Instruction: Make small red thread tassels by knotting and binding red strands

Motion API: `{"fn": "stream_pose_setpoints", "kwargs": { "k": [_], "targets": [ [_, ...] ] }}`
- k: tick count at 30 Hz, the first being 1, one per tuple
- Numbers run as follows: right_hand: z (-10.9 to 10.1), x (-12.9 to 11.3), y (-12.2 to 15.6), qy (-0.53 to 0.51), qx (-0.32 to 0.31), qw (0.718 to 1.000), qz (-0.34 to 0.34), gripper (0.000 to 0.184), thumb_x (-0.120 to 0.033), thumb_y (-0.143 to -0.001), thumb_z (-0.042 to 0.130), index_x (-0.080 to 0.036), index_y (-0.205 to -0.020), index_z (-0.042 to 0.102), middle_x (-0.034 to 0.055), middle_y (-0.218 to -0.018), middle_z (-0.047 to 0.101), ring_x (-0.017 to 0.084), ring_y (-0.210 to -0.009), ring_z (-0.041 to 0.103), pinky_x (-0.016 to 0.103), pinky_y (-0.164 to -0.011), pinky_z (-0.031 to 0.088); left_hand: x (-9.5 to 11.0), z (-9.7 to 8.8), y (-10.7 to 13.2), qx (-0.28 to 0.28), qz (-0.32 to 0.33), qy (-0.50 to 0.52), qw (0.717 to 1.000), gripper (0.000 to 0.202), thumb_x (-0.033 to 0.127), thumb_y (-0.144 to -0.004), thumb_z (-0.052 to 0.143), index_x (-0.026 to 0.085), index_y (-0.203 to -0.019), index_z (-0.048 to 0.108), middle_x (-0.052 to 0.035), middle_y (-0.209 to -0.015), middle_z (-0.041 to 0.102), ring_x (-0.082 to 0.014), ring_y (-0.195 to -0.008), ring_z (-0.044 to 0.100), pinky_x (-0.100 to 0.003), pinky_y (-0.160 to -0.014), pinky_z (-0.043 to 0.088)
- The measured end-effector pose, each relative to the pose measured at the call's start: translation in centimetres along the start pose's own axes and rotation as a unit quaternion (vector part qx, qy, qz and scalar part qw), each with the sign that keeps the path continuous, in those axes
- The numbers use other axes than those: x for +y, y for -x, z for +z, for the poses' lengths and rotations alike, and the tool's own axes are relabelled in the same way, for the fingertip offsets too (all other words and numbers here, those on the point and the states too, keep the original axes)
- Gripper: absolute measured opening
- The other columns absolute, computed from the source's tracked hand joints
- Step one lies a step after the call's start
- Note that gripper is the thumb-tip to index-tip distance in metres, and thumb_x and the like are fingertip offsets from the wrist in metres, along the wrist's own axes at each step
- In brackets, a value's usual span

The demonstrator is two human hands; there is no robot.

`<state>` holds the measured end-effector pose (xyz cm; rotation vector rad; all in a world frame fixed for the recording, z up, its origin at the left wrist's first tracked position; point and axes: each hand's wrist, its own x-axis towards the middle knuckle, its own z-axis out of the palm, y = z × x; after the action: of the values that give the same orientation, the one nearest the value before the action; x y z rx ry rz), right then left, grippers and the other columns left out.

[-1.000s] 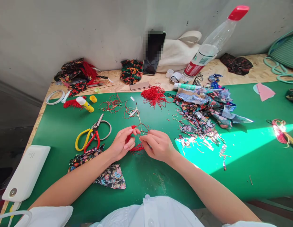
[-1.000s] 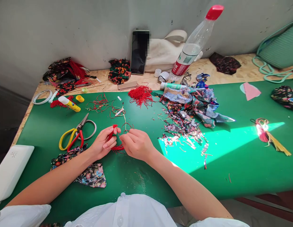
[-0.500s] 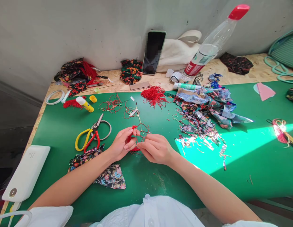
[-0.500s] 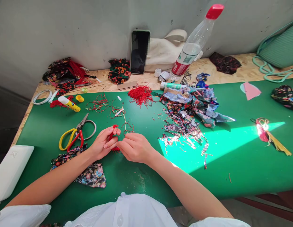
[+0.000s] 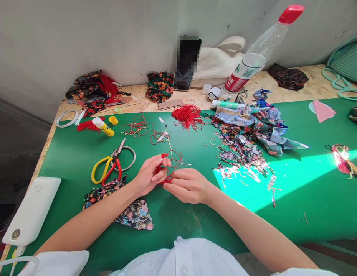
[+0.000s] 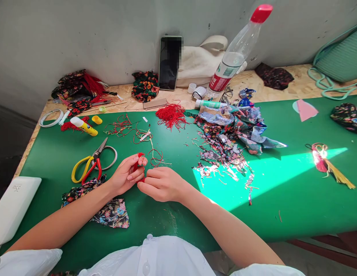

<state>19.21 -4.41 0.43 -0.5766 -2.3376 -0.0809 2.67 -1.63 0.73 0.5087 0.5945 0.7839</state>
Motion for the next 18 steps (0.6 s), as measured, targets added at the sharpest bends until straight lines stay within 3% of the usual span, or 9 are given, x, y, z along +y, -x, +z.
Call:
{"fn": "stream_pose_setpoints", "kwargs": {
  "k": [3,6,8,11,14,18],
  "targets": [
    [0.03,-0.06,-0.04,-0.013,-0.008,1.000,-0.009,0.010,-0.015,-0.087,0.057,-0.020,-0.079,0.057,-0.0043,-0.055,0.052,0.009,-0.055,0.044,0.027,-0.050,0.030,-0.01,-0.01,0.04,0.000,0.000,-0.010,1.000,0.022,0.027,-0.085,0.058,0.011,-0.070,0.054,0.0018,-0.076,0.059,0.0048,-0.032,0.029,-0.014,-0.034,0.021],
    [-0.07,-0.03,-0.03,-0.046,0.015,0.999,0.012,0.009,-0.030,-0.088,0.057,-0.021,-0.087,0.055,-0.0030,-0.058,0.056,0.011,-0.058,0.050,0.027,-0.052,0.035,0.00,-0.08,0.07,-0.008,-0.014,-0.015,1.000,0.023,0.028,-0.084,0.059,0.011,-0.069,0.053,0.0023,-0.073,0.058,0.0045,-0.032,0.030,-0.014,-0.033,0.021],
    [-0.19,0.01,0.00,-0.077,0.054,0.994,0.056,0.017,-0.036,-0.088,0.055,-0.020,-0.092,0.053,-0.0006,-0.062,0.058,0.013,-0.060,0.052,0.028,-0.053,0.038,0.03,-0.08,0.10,-0.014,-0.027,-0.013,0.999,0.024,0.029,-0.082,0.060,0.011,-0.068,0.053,0.0027,-0.070,0.058,0.0042,-0.031,0.030,-0.013,-0.032,0.020],
    [-0.32,0.06,-0.09,-0.097,0.090,0.975,0.179,0.006,-0.023,-0.088,0.053,-0.020,-0.093,0.052,0.0007,-0.068,0.061,0.012,-0.058,0.050,0.026,-0.054,0.039,0.07,-0.08,0.15,-0.027,-0.044,-0.015,0.999,0.025,0.030,-0.080,0.062,0.011,-0.066,0.052,0.0030,-0.067,0.057,0.0038,-0.030,0.029,-0.014,-0.032,0.019],
    [-0.34,0.18,-0.40,-0.137,0.067,0.934,0.324,0.004,-0.021,-0.088,0.053,-0.019,-0.091,0.056,0.0014,-0.071,0.061,0.011,-0.061,0.052,0.025,-0.056,0.042,0.06,-0.12,0.17,-0.030,-0.055,-0.022,0.998,0.025,0.030,-0.080,0.062,0.011,-0.066,0.053,0.0029,-0.065,0.057,0.0034,-0.030,0.029,-0.014,-0.032,0.020],
    [-0.34,0.39,-0.87,-0.314,0.032,0.820,0.479,0.020,-0.038,-0.089,0.054,-0.019,-0.093,0.061,0.0021,-0.074,0.064,0.012,-0.063,0.057,0.026,-0.058,0.046,0.01,-0.16,0.12,-0.030,-0.062,-0.026,0.997,0.025,0.030,-0.078,0.064,0.011,-0.066,0.053,0.0021,-0.066,0.059,0.0030,-0.029,0.030,-0.015,-0.032,0.021]
  ]
}}
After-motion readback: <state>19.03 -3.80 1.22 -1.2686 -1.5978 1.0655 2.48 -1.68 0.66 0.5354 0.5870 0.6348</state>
